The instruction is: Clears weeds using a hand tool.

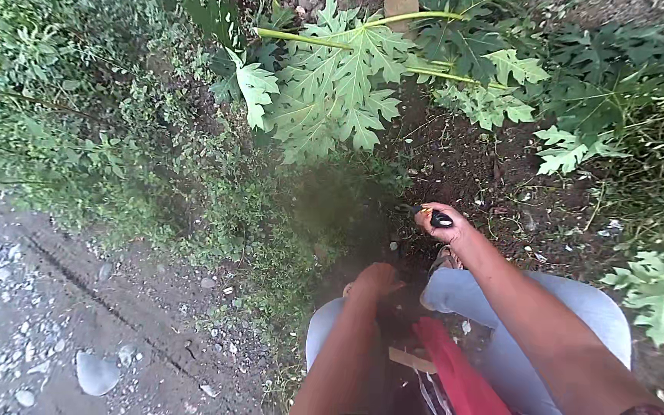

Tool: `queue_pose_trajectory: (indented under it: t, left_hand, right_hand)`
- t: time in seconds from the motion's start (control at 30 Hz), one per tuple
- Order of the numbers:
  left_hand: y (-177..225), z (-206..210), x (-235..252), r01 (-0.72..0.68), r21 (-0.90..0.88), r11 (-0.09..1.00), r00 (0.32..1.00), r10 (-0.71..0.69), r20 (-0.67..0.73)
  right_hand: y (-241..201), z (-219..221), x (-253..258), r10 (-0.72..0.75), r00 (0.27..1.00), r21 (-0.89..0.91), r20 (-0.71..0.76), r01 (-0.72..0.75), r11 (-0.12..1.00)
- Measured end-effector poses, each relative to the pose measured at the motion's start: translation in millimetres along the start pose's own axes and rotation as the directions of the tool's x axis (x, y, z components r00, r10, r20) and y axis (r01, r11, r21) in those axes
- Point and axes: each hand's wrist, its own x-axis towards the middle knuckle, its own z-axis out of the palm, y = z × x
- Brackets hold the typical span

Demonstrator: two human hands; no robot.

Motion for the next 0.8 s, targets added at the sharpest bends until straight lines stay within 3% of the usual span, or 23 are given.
queue_pose_trajectory:
  t: [0.07, 0.1, 0.17, 0.23, 0.33, 0.43, 0.53, 0.6, 0.7, 0.77, 0.8]
  left_hand:
    - [-7.5, -5.6, -4.5, 0.096, 0.048, 0.994, 0.993, -0.099, 0.065]
    - [-11.4, -8.1, -5.2, 0.105, 0.054, 0.993, 0.990, -0.109, 0.090]
    - [-20.5, -11.2, -5.4, 0.075, 0.026, 0.997, 0.992, -0.077, 0.101]
    - [-29.1, -14.4, -8.1, 0.054, -0.002, 0.999, 0.995, -0.054, 0.083]
    - [-28.9, -22.5, -18.0, 0.098, 0.026, 0.995, 0.992, -0.099, 0.082]
    - [-19.9, -20.5, -18.3, 0.110, 0.031, 0.993, 0.988, -0.113, 0.110]
    - [-14.3, -21.6, -17.8, 0.121, 0.026, 0.992, 0.986, -0.123, 0.114]
    - [-11.6, -20.7, -16.5, 0.118, 0.033, 0.992, 0.985, -0.121, 0.120]
    - [-14.5, -19.2, -19.1, 0.089, 0.046, 0.995, 0.986, -0.095, 0.140]
    - [-17.0, -20.9, -20.2, 0.083, 0.047, 0.995, 0.985, -0.089, 0.146]
    - [-17.3, -21.3, -19.7, 0.084, 0.043, 0.996, 0.984, -0.090, 0.152]
  right_hand:
    - [3.1, -13.3, -6.7, -0.049, 0.999, -0.037, -0.010, 0.048, 0.998]
    - [8.6, -19.0, -12.9, -0.092, 0.995, -0.195, -0.049, 0.081, 0.977]
    - [24.9, -41.5, -26.4, -0.191, 0.973, -0.554, -0.128, 0.090, 0.828]
    - [39.2, -73.6, -44.6, -0.204, 0.952, -0.771, -0.227, -0.048, 0.635]
    - [49.8, -107.6, -71.9, -0.244, 0.879, -0.834, -0.410, -0.253, 0.490]
    - [61.6, -122.3, -93.3, -0.318, 0.828, -0.797, -0.461, -0.228, 0.560]
    - [65.0, -117.1, -83.7, -0.448, 0.800, -0.692, -0.399, 0.058, 0.719]
    - [54.8, -98.3, -62.0, -0.551, 0.748, -0.587, -0.369, 0.272, 0.763]
    - [36.7, -68.5, -14.2, -0.612, 0.677, -0.413, -0.409, 0.461, 0.786]
    - [37.2, -64.9, 23.7, -0.612, 0.655, -0.426, -0.444, 0.447, 0.787]
    - [45.2, -74.0, 39.8, -0.595, 0.667, -0.518, -0.448, 0.349, 0.781]
